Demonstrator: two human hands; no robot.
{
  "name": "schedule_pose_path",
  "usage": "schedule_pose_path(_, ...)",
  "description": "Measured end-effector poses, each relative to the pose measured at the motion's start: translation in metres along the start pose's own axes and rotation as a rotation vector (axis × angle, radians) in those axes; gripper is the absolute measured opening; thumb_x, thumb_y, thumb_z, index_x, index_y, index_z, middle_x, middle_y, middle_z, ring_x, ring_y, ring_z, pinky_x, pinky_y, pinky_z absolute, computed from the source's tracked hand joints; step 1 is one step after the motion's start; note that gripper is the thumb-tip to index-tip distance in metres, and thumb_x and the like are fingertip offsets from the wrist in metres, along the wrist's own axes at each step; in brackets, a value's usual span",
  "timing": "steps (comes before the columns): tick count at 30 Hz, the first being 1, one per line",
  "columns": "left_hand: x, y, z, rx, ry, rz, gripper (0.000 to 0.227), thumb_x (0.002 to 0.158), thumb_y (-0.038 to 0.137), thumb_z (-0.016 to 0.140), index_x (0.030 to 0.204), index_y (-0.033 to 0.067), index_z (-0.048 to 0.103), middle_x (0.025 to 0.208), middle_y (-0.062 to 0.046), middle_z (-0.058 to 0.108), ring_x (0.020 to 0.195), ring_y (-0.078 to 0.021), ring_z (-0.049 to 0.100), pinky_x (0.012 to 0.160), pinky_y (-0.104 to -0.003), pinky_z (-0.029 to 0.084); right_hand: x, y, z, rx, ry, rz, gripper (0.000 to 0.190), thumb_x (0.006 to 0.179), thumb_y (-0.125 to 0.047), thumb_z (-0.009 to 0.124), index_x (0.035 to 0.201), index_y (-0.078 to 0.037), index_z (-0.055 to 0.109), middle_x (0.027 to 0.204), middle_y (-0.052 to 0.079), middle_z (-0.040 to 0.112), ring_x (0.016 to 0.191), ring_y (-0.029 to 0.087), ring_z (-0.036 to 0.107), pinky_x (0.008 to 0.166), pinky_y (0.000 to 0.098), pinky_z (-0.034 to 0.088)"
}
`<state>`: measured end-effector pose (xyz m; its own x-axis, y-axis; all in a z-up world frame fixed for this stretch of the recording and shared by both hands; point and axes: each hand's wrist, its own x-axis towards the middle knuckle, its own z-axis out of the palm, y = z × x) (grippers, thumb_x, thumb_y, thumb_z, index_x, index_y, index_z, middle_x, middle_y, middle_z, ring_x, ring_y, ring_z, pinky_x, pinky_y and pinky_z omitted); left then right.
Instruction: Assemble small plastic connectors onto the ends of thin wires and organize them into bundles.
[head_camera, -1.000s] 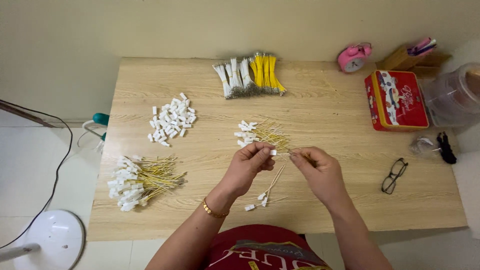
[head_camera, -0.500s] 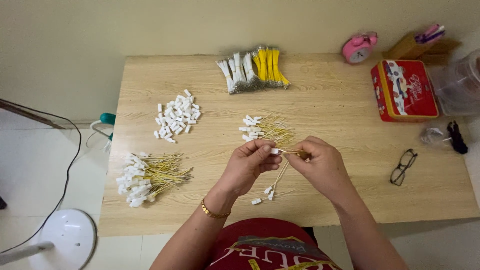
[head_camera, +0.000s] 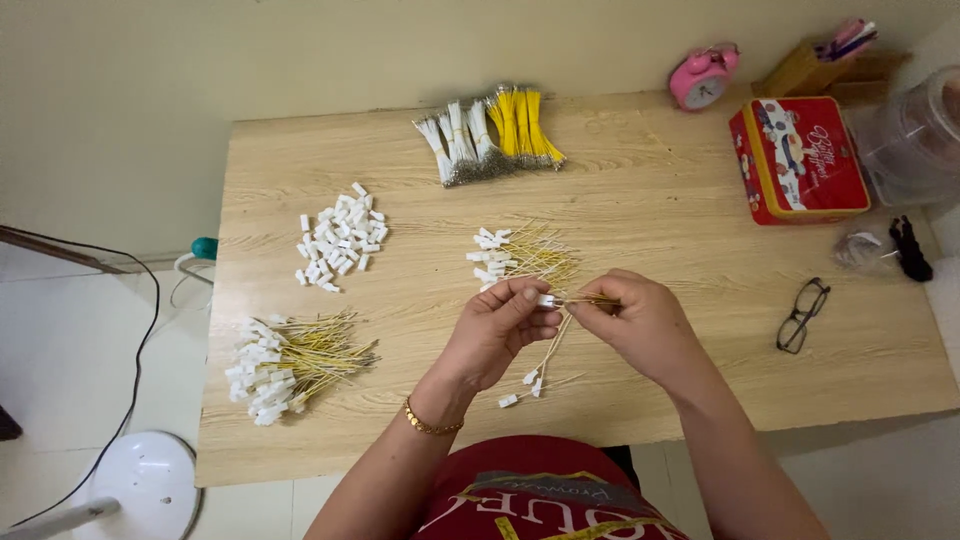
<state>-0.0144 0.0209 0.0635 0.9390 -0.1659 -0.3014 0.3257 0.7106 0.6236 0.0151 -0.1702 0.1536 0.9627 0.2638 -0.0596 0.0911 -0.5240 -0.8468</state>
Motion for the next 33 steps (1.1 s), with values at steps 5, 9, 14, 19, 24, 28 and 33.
schedule_pose_path(5,-0.002,-0.004,0.004,0.051,0.03,0.009,0.021,0.099,0.015,0.069,0.114,0.0,0.068,0.093,-0.016,0.076,0.086,-0.025,0.078,0.077,-0.034,0.067,0.002,-0.003,-0.001,-0.064,-0.071,0.029,0.006,0.082,-0.01,0.079,0.086,-0.006,0.081,0.072,0.014,0.067,0.068,0.022,0.062,0.064,0.0346,0.05)
schedule_pose_path(9,-0.001,-0.003,0.0,0.066,0.051,0.006,0.022,0.099,0.017,0.069,0.114,0.0008,0.068,0.092,-0.014,0.076,0.085,-0.0233,0.078,0.076,-0.032,0.067,0.001,-0.004,0.003,0.004,-0.107,0.06,0.013,0.093,-0.01,0.07,0.099,-0.003,0.079,0.079,0.019,0.07,0.074,0.027,0.066,0.07,0.039,0.053)
schedule_pose_path(14,0.0,-0.004,-0.004,0.033,0.072,-0.011,0.021,0.099,0.016,0.07,0.113,0.001,0.069,0.092,-0.017,0.076,0.084,-0.0251,0.079,0.075,-0.034,0.067,0.004,0.016,0.015,0.007,-0.096,0.076,0.011,0.093,-0.016,0.071,0.097,-0.008,0.077,0.075,0.01,0.068,0.073,0.018,0.062,0.069,0.0341,0.052)
schedule_pose_path(19,0.003,-0.009,-0.007,0.029,0.097,-0.03,0.019,0.098,0.015,0.07,0.111,0.0011,0.069,0.091,-0.016,0.076,0.082,-0.0242,0.079,0.073,-0.033,0.067,0.004,0.014,0.021,-0.035,-0.086,-0.02,0.012,0.097,-0.017,0.068,0.093,-0.008,0.075,0.073,0.011,0.066,0.071,0.023,0.065,0.068,0.0359,0.053)
schedule_pose_path(24,0.008,-0.015,-0.013,-0.012,0.114,-0.031,0.017,0.097,0.015,0.072,0.108,0.003,0.069,0.09,-0.017,0.077,0.082,-0.0259,0.079,0.072,-0.035,0.067,0.008,0.038,0.034,-0.179,-0.018,-0.189,0.009,0.095,-0.02,0.07,0.098,-0.012,0.072,0.082,0.011,0.067,0.084,0.032,0.07,0.074,0.0403,0.054)
schedule_pose_path(28,0.014,-0.017,-0.017,-0.017,0.147,-0.025,0.017,0.097,0.012,0.072,0.109,0.0017,0.068,0.09,-0.018,0.076,0.081,-0.0275,0.079,0.071,-0.037,0.067,0.015,0.037,0.035,-0.164,-0.016,-0.212,0.004,0.095,-0.015,0.068,0.093,-0.011,0.069,0.077,0.012,0.062,0.078,0.032,0.068,0.071,0.0404,0.053)
schedule_pose_path(33,0.021,-0.022,-0.031,-0.005,0.174,-0.025,0.015,0.098,0.013,0.07,0.108,0.0034,0.067,0.091,-0.014,0.075,0.082,-0.0261,0.079,0.073,-0.036,0.068,0.029,0.055,0.041,-0.161,-0.096,-0.234,0.01,0.099,-0.013,0.065,0.09,-0.008,0.069,0.072,0.011,0.06,0.072,0.032,0.066,0.068,0.0419,0.052)
